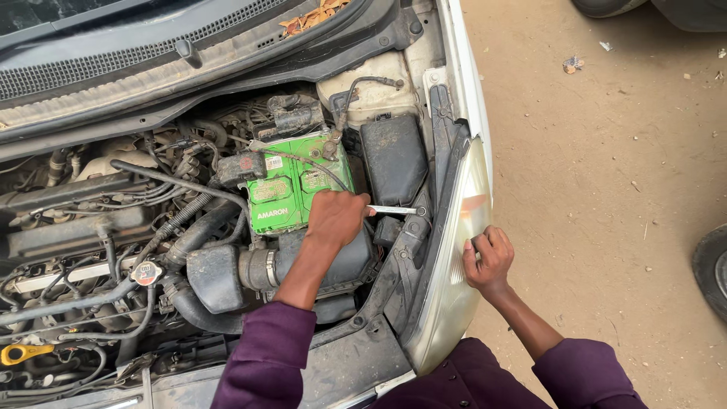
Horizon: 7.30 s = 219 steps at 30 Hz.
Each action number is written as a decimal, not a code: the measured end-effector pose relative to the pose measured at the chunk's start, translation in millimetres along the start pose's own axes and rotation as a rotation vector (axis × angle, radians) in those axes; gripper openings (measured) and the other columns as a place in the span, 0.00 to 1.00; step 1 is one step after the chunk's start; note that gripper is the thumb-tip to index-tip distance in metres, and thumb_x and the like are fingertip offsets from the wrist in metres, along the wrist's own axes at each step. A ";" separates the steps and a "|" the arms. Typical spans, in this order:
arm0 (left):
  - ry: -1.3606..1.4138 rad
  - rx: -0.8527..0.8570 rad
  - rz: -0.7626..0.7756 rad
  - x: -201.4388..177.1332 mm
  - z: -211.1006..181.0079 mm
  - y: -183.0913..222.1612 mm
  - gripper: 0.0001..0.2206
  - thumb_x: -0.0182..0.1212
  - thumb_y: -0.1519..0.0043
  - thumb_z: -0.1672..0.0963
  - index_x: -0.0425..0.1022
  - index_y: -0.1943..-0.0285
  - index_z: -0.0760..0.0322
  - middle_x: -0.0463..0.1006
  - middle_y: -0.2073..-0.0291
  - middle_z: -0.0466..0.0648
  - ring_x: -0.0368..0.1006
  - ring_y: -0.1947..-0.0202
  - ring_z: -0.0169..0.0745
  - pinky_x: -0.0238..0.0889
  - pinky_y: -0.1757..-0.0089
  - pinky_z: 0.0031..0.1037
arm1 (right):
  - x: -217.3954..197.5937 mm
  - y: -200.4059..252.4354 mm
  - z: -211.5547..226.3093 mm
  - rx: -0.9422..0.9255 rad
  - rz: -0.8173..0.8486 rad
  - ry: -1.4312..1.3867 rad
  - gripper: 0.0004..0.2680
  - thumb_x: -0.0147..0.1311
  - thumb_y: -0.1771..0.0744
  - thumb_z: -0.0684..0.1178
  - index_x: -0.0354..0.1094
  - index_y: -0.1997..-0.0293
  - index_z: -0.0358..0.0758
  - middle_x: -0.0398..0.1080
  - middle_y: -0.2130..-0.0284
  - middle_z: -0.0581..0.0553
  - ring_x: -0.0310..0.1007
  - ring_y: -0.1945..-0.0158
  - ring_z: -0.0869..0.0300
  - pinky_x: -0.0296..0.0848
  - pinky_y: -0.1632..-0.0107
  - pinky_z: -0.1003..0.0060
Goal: The person works on the engine compartment of a white car, using a wrench to loosen or tighten bolts on various components including the headlight housing and engine block.
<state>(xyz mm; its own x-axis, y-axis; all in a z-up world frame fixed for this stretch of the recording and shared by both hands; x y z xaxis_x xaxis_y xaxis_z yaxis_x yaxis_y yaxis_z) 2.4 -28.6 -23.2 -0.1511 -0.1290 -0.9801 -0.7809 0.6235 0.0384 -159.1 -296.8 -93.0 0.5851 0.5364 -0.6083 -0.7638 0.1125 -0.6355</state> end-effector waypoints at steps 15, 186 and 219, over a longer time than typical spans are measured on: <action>0.240 -0.312 0.024 -50.6 -6.4 22.8 0.14 0.55 0.35 0.47 0.82 0.57 0.55 0.81 0.74 0.57 0.79 0.69 0.62 0.67 0.65 0.49 | -2.3 -3.2 1.5 0.005 0.004 -0.004 0.08 0.55 0.38 0.40 0.56 0.76 0.33 0.53 0.77 0.38 0.56 0.72 0.47 0.55 0.69 0.51; 0.132 -0.346 -0.260 -45.7 -40.2 -75.4 0.15 0.56 0.34 0.49 0.83 0.62 0.62 0.80 0.74 0.63 0.77 0.70 0.68 0.67 0.64 0.52 | -3.3 -2.6 -7.6 -0.004 -0.043 -0.073 0.07 0.56 0.39 0.41 0.59 0.76 0.36 0.54 0.77 0.43 0.56 0.75 0.52 0.54 0.73 0.55; 0.459 -0.497 -0.546 -49.1 -21.7 -86.3 0.14 0.56 0.35 0.50 0.80 0.61 0.64 0.79 0.72 0.61 0.75 0.69 0.70 0.63 0.67 0.51 | -3.5 -4.4 -7.5 0.013 -0.034 -0.082 0.07 0.55 0.40 0.41 0.59 0.77 0.36 0.53 0.79 0.42 0.54 0.76 0.52 0.54 0.73 0.55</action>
<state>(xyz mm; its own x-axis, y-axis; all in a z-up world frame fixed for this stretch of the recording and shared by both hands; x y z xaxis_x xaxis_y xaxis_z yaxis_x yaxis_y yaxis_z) 64.0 -92.8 25.9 0.1755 -0.6770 -0.7148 -0.9735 -0.0111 -0.2285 -155.8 -305.5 -91.7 0.5870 0.5987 -0.5450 -0.7476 0.1424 -0.6487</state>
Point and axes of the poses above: each hand's wrist, its own y-axis away from the middle knuckle, its own x-axis out of the palm, z = x × y, the point moved 2 cm from there along -y, towards the middle knuckle
